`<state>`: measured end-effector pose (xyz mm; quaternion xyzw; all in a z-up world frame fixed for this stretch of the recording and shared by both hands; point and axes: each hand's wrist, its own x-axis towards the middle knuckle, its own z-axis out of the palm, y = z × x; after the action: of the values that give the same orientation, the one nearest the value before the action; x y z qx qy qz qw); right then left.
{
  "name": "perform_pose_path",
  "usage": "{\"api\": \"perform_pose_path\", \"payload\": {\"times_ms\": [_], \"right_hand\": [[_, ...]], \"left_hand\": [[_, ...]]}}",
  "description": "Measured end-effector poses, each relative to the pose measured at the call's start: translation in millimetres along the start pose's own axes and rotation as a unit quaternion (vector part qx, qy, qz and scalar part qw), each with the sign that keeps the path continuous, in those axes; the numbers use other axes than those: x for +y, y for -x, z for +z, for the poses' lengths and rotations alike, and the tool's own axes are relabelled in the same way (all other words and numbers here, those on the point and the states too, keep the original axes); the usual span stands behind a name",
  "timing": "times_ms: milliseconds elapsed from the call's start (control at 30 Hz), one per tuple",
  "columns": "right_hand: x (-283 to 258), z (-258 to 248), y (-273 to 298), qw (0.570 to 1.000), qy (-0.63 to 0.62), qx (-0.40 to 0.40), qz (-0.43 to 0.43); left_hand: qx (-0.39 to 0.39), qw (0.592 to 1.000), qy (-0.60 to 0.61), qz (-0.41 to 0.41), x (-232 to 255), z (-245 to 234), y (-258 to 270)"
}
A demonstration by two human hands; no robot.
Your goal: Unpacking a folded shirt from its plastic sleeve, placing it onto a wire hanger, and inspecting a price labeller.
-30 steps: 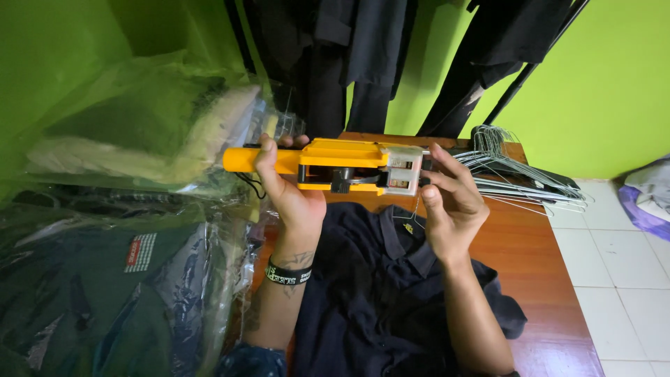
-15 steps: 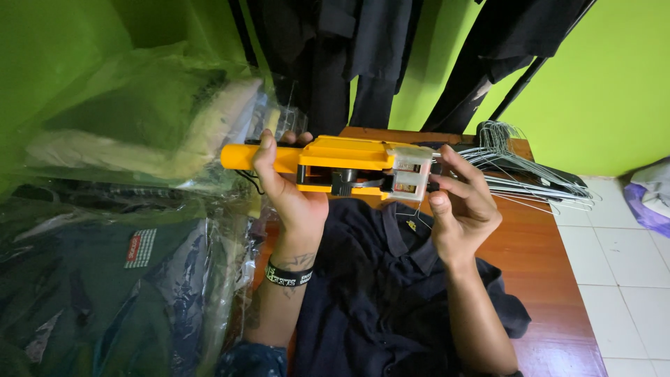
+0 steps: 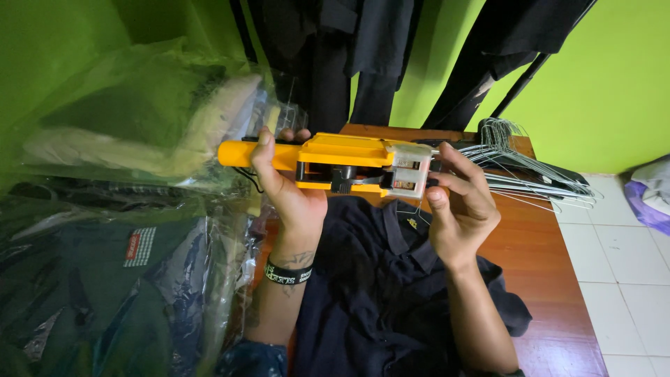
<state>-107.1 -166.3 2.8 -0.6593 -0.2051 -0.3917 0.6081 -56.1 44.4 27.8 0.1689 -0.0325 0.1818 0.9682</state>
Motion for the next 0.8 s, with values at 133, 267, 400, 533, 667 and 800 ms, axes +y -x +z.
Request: {"api": "perform_pose_path", "payload": {"times_ms": [133,267,400,533,667,800], "right_hand": [[-4.6,3.4,-0.4,1.000,0.006,-0.005,-0.008],[-5.9,3.2,-0.8,0.999,0.034,-0.004,-0.024],[-6.0,0.9,-1.8,0.998,0.050,-0.007,-0.039],[-3.9,-0.7,-1.6,0.994,0.088,-0.005,-0.058],[-4.7,-0.1,-2.7,0.993,0.103,-0.004,-0.062],[-4.8,-0.4,-2.6,0.994,0.092,-0.005,-0.055]], "left_hand": [[0.002,1.000,0.001,0.000,1.9,2.5,-0.4],[0.004,1.000,0.002,-0.005,1.4,3.1,-0.3],[-0.001,1.000,0.005,-0.008,-0.1,1.9,-0.4],[-0.002,1.000,-0.003,-0.008,-0.8,3.2,0.7],[-0.001,1.000,-0.006,-0.006,-1.5,2.1,0.5],[-0.002,1.000,-0.007,-0.007,-2.0,3.3,0.7]]}}
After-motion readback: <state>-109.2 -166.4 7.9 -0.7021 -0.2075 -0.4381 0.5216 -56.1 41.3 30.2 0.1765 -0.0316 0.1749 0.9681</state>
